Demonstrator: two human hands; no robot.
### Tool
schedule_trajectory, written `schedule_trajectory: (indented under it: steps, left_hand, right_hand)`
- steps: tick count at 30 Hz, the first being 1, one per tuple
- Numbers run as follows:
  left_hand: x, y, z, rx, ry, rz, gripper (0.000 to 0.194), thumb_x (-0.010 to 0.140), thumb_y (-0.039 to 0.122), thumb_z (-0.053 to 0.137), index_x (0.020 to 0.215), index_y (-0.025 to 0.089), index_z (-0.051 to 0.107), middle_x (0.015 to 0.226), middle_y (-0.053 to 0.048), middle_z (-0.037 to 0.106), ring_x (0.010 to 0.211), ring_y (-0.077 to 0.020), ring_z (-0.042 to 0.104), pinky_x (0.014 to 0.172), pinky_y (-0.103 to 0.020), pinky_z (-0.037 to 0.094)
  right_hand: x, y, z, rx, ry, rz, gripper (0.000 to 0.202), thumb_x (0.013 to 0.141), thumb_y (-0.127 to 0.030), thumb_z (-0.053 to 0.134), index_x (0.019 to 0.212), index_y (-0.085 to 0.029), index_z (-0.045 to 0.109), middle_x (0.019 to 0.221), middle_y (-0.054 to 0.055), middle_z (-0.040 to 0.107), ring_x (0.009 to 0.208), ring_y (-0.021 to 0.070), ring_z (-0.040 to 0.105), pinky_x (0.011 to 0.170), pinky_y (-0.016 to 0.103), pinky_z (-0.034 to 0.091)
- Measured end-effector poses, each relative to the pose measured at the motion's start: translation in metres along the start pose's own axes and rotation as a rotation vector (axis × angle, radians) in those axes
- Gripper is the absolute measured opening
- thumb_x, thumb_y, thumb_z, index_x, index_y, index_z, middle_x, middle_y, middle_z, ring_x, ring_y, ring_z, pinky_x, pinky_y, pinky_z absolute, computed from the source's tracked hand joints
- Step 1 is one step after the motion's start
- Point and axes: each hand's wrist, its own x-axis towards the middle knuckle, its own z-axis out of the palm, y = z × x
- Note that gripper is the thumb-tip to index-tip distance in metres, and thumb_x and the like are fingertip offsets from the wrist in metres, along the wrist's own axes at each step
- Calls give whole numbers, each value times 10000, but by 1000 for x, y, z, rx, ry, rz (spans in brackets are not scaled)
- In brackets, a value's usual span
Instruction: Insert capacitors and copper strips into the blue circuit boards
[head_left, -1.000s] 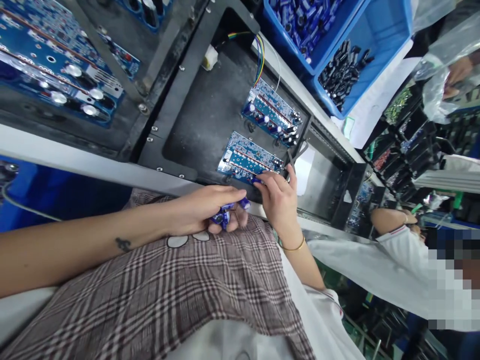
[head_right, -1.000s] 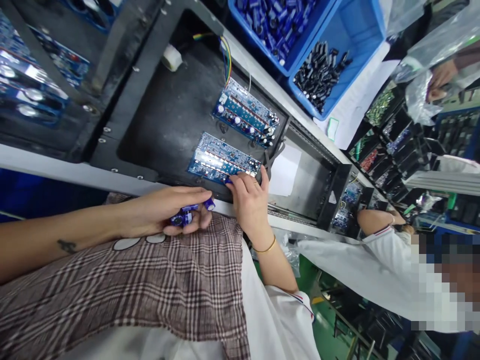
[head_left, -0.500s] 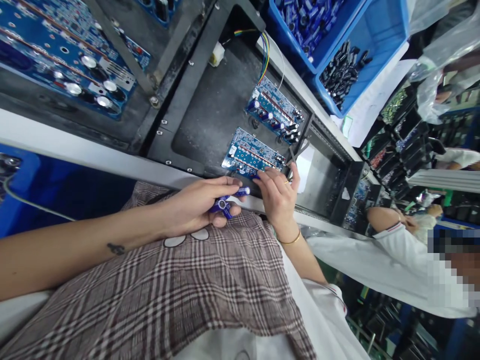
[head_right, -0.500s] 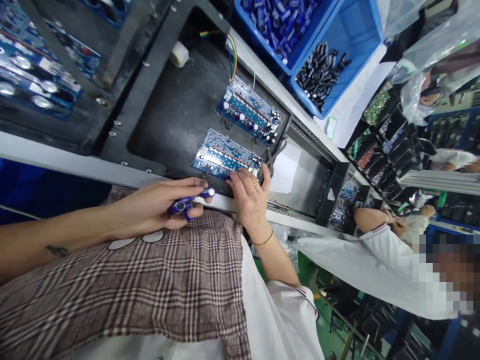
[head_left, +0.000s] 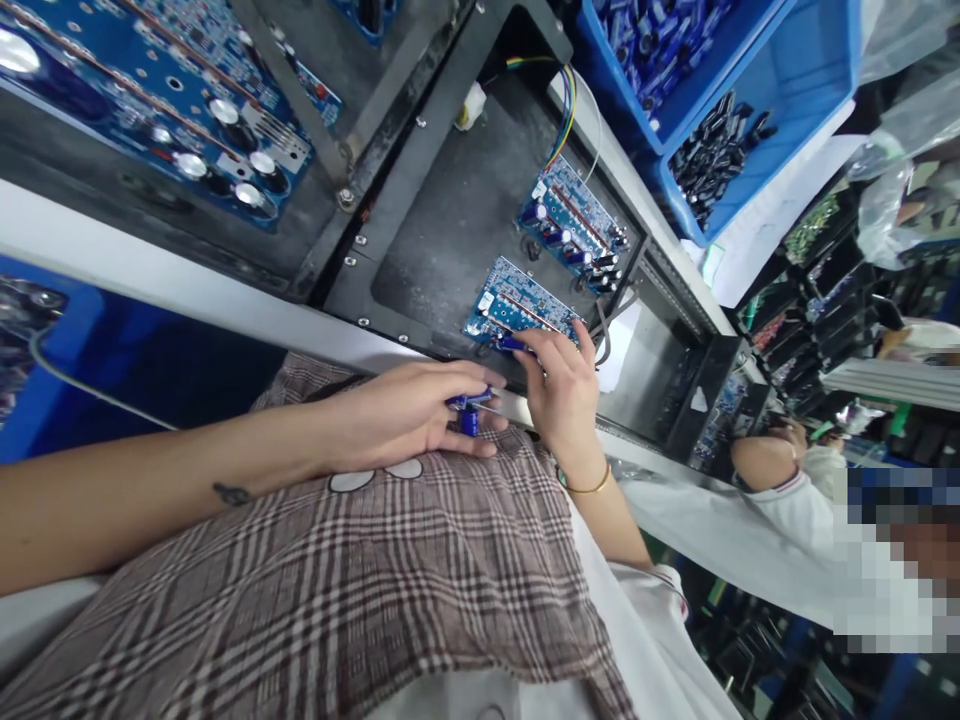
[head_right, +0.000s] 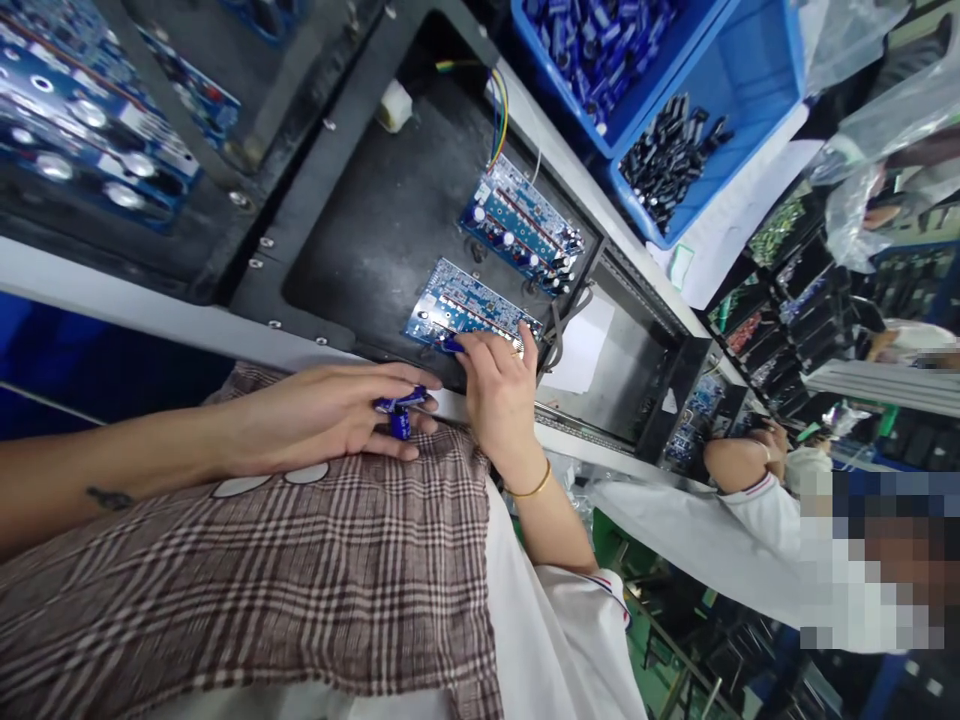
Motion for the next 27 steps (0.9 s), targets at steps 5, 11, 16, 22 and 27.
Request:
schedule_trajectory:
  steps: [5, 11, 16, 22, 27]
  left_hand:
    - [-4, 0, -4, 110, 1, 48, 119, 924, 137, 539, 994, 98, 626, 819, -71, 674, 722, -155, 643, 562, -217, 522]
    - [-6, 0, -8, 137, -19, 81, 79, 916, 167, 563, 986, 137, 583, 846, -65, 664, 681, -144, 633, 515, -208, 497]
    - [-4, -3, -9, 113, -91, 138, 31, 921, 175, 511, 949, 162, 509, 775, -51, 629, 688, -198, 661, 491, -258, 509]
    - [-4, -4, -15, 67, -131, 94, 103, 941, 218, 507, 997, 136, 537, 912, -90, 639, 680, -162, 627, 516, -262, 511]
    - [-5, -5, -23, 135, -139, 64, 159, 935, 264, 549, 975, 116, 593, 892, -67, 606, 730, -135, 584, 561, -231, 502]
  right_hand:
    - [-4, 1, 2, -62, 1, -148, 295, 985, -157, 444, 1192, -241, 636, 1123, 41, 723, 1113, 174, 650, 1215, 547, 238]
    - [1, -13, -16, 78, -29, -81, 321, 992, -189, 480, 1279, -274, 595, 1239, 25, 698, 1178, 160, 632, 1215, 520, 259]
    - [1, -40, -40, 211, -80, -39, 235, 964, -269, 572, 1190, -255, 636, 1089, 3, 750, 990, 140, 687, 1128, 412, 397]
    - [16, -41, -21, 83, -62, -11, 144, 974, -256, 544, 1070, -232, 648, 1010, 5, 738, 959, 149, 663, 1145, 434, 339]
    - [32, -29, 1, -25, -30, -32, 91, 951, -265, 582, 1003, -230, 649, 961, 2, 727, 946, 172, 657, 1140, 465, 317]
